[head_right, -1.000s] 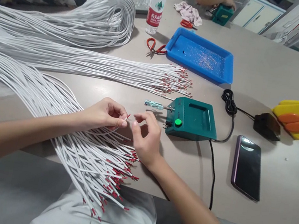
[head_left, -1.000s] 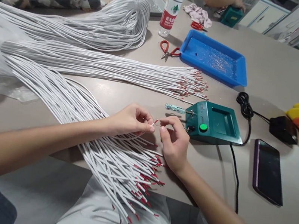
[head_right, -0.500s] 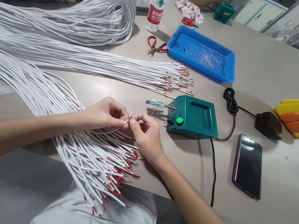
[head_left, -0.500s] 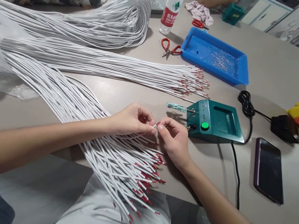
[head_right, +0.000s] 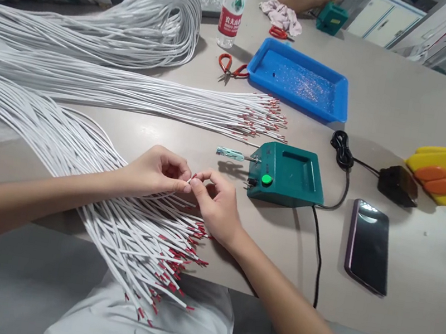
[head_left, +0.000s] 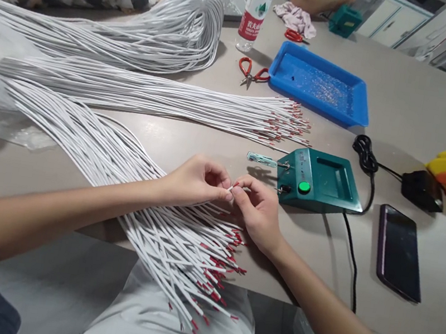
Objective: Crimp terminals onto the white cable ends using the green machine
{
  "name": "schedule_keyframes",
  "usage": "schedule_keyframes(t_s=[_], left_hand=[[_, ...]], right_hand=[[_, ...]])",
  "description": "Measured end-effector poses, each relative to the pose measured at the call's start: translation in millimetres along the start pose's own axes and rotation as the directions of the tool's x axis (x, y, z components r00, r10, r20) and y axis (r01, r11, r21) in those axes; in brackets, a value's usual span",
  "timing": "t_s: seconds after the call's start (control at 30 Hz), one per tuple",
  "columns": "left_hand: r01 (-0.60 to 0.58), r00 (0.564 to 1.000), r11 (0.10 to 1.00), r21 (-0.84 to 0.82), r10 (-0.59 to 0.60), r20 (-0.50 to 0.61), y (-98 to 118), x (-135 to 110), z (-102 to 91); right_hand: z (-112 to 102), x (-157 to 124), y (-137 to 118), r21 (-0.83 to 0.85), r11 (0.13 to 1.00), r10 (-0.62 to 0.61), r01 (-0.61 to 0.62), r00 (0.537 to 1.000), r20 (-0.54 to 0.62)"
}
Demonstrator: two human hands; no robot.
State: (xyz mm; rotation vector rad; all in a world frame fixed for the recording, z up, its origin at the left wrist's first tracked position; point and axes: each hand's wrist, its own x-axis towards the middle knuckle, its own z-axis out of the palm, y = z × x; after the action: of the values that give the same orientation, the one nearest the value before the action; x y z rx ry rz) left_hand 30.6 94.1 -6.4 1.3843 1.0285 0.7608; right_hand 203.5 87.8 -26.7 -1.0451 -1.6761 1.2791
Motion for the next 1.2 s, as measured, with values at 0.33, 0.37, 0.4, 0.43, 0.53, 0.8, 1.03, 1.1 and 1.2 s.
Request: schedule_keyframes(t_s=[0.33, 0.37, 0.4, 0.43, 0.53, 0.8, 1.03, 1.1, 1.2], left_hand=[[-0.028, 0.997, 0.998, -0.06, 0.024, -0.079, -5, 0, -3.4], [-0.005, 0.999, 0.997, -0.083, 0.002, -0.038, -6, 1, -4.5], [0.015, 1.0, 0.995, -0.098, -0.014, 0.003, -6, 1, -5.5], [0.032, 0.999, 0.993, -0.112, -0.028, 0.037, -6, 2, -6.3], [0.083, 0.991, 0.98, -0.18, -0.062, 0.118, -7, 3, -8.0], [0.15, 0.978, 0.956, -0.253, -0.106, 0.182, -4, 3, -8.2], [0.148, 0.986, 0.959, -0.242, -0.125, 0.109, -2, 1, -6.4], [0.15, 0.986, 0.959, -0.239, -0.126, 0.114, -2, 1, -6.6], [0.161, 0.984, 0.958, -0.238, -0.138, 0.109, -1, 1, -7.1]], right_hand=[[-3, 0, 0, -0.111, 0.989, -0.108, 0.095, 0.987, -0.121], [-3, 0, 1, -0.145, 0.982, -0.142, 0.118, 0.976, -0.167], [-3, 1, 1, -0.182, 0.972, -0.184, 0.148, 0.962, -0.201], [-4, 1, 2, -0.221, 0.958, -0.231, 0.183, 0.949, -0.214], [-4, 1, 4, -0.316, 0.9, -0.362, 0.299, 0.918, -0.163], [-5, 1, 5, -0.365, 0.831, -0.473, 0.421, 0.879, -0.063], [-5, 1, 5, -0.355, 0.824, -0.484, 0.441, 0.875, -0.035], [-5, 1, 4, -0.36, 0.822, -0.484, 0.442, 0.875, -0.03], [-5, 1, 4, -0.375, 0.817, -0.478, 0.439, 0.878, -0.013]])
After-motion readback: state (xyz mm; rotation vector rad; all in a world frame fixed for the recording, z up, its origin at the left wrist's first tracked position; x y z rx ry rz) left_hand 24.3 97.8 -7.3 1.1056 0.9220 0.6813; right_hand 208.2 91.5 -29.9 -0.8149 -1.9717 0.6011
